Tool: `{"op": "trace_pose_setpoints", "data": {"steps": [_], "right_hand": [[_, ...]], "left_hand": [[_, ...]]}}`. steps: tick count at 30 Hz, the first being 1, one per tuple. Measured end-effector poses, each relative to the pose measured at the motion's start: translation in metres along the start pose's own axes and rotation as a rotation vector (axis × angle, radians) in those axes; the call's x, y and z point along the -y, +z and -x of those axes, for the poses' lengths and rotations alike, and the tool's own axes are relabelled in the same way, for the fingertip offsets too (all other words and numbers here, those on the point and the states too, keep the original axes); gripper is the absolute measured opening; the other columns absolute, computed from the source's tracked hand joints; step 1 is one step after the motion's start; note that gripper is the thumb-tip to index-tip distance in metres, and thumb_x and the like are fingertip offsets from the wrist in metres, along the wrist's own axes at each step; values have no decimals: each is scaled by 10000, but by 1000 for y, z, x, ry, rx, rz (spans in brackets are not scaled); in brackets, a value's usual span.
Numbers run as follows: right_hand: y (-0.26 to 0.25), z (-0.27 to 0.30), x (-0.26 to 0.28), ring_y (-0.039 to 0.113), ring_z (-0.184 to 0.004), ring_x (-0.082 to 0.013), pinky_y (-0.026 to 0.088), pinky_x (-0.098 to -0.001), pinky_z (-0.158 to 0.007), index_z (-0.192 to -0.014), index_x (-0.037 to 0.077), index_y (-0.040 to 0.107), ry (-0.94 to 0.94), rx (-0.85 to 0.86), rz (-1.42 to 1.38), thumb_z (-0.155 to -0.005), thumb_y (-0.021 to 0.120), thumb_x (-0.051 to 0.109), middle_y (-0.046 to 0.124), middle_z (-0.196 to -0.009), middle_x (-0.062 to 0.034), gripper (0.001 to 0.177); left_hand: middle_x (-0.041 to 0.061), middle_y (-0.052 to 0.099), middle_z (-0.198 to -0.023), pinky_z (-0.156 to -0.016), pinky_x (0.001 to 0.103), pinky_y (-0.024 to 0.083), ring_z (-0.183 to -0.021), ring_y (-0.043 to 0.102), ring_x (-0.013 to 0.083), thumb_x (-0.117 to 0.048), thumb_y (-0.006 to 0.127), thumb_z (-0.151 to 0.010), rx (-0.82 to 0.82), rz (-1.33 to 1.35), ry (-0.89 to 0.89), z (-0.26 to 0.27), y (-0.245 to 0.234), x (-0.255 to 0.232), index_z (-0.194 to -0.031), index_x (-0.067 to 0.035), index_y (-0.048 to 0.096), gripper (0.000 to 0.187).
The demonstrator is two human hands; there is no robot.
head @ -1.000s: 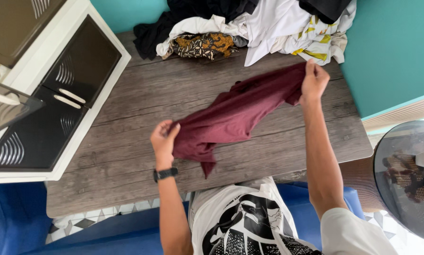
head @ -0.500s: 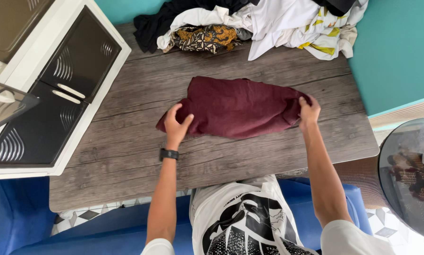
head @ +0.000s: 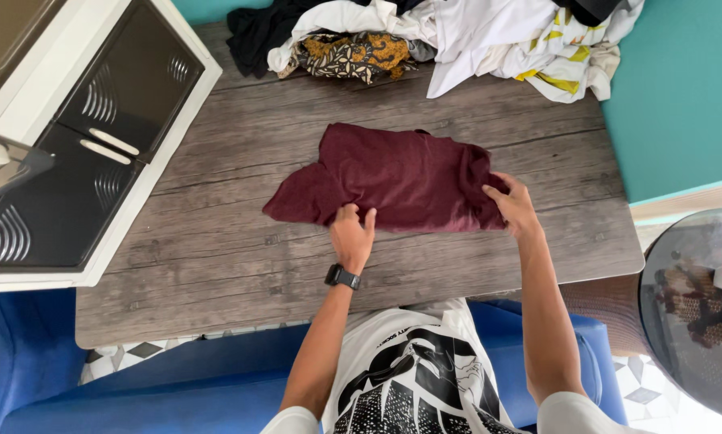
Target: The person folds two items of clothing by hand on a wooden surface and places one of them inside a storage cabinet.
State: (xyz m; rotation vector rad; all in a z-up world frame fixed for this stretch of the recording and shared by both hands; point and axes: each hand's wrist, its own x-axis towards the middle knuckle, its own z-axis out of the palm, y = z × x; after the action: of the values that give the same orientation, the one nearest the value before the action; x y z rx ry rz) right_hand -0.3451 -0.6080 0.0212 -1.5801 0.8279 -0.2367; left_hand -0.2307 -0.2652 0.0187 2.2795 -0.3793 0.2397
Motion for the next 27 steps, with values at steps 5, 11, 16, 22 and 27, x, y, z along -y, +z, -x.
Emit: {"op": "trace_pose_setpoints", "data": {"steps": [5,11,16,22,27], "right_hand": [[2,0,7,566,-1204,-440,488,-544,-990,-1468,81,533,-165,-283,932,-858,811,309,602,-1307,-277,709],[83,-3,50,396,-1374,-452,299,-572,-1114,-1467,57,482,-832,-215,1028,-797,844,450,475,-1443,-290,857],[149,-4,64,610,-1160,-410,482,-570,-975,-1562,87,400,-534,65,1108,-854,787,455,651,-1221,-201,886],[171,49,98,732,-829,-436,591,-532,-744,-1509,3,347,-136,342,995,-784,839,511,707,-910,-267,1013],[168,90,133,781,-709,-335,669,-490,-742,-1495,-84,473,99,716,813,-826,808,512,732,-868,-275,957]], "left_hand": [[179,552,-1193,-914,568,350,-1179,470,385,-381,861,-735,-402,-195,-352,-20,-12,11,-1121,31,667,597],[213,484,-1247,-953,571,315,-1201,389,388,-393,876,-738,-377,-340,-409,-27,-14,52,-1017,-23,705,494],[122,597,-1127,-901,456,497,-1031,580,293,-272,768,-958,-475,41,-264,-44,5,93,-1069,-22,636,304],[60,589,-1057,-691,410,487,-821,544,190,-218,545,-1017,-432,970,-596,-80,-52,88,-1277,-59,457,318],[75,577,-1290,-1065,323,446,-1183,548,165,-102,483,-1125,-343,876,-65,-98,-99,45,-1389,-20,467,277]]}}
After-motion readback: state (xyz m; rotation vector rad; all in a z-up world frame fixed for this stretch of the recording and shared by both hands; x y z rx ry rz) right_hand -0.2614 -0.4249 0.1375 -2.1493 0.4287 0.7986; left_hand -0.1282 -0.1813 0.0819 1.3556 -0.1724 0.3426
